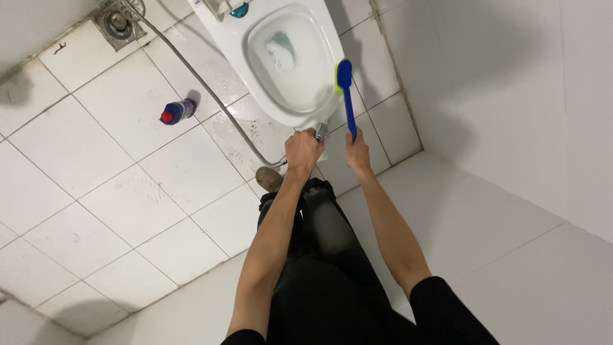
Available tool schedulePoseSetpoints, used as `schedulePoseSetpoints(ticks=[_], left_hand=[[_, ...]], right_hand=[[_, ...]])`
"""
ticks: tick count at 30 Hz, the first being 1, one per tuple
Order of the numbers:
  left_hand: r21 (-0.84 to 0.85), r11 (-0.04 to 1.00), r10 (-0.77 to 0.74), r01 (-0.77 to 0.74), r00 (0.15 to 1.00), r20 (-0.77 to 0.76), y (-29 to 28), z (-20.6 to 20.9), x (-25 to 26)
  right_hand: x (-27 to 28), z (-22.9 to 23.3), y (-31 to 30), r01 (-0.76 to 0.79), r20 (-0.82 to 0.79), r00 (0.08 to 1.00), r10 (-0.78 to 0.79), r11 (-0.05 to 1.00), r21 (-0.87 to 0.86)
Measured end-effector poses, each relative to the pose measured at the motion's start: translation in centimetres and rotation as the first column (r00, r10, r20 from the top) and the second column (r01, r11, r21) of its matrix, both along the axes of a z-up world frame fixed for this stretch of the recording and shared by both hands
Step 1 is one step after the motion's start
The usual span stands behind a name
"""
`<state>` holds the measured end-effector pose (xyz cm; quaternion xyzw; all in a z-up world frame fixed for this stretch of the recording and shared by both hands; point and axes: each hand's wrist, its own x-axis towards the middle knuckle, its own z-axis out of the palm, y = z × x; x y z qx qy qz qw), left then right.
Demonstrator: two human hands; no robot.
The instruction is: The person scrubs the inside of a white toilet bowl with a blue and green toilet brush while rinsing with a handheld bidet sprayer. The person repeatedly scrubs the bowl's interior surfaces and rinses away residue throughout the clip.
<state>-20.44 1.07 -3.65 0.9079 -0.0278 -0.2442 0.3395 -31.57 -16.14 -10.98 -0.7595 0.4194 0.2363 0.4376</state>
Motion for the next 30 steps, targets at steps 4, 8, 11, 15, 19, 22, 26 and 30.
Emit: schedulePoseSetpoints(ticks=[4,8,11,15,19,22,26,30], left_hand=[[0.064,0.998,0.023,-0.02,0.999,-0.045,0.3,-1.3,-0.7],[0.143,0.986,0.103,-0.089,0.99,-0.095,3.5,-2.8,-0.6],[0.183,0.972,0.169,-0.147,0.979,-0.113,6.1,-2.9,0.0],[0.125,0.948,0.277,-0.291,0.953,0.119,8.8,-1.1,-0.5],[0.135,0.928,0.344,-0.346,0.938,0.04,10.0,0.5,-0.7],[0.09,0.899,0.418,-0.428,0.902,0.109,10.6,0.8,-0.5],[0.125,0.887,0.436,-0.445,0.895,0.092,12.7,1.4,-0.3],[0.113,0.857,0.497,-0.504,0.864,0.082,14.4,1.4,0.6]], right_hand=[[-3.2,1.1,1.6,-0.241,0.223,0.908,0.355,0.877,-0.415],[-5.0,2.7,4.9,-0.274,-0.018,0.962,0.273,0.958,-0.083],[-2.8,3.5,5.5,-0.206,-0.14,0.965,0.22,0.972,0.113],[-0.4,4.9,7.2,-0.019,-0.179,0.981,0.075,0.956,0.294],[1.8,4.2,10.8,0.112,-0.113,0.991,-0.067,0.879,0.463],[3.0,3.1,12.0,0.204,-0.18,0.976,-0.122,0.801,0.563],[2.1,3.2,13.0,0.128,-0.139,0.987,-0.075,0.895,0.427],[3.1,2.7,12.9,0.048,-0.052,0.998,-0.03,0.914,0.404]])
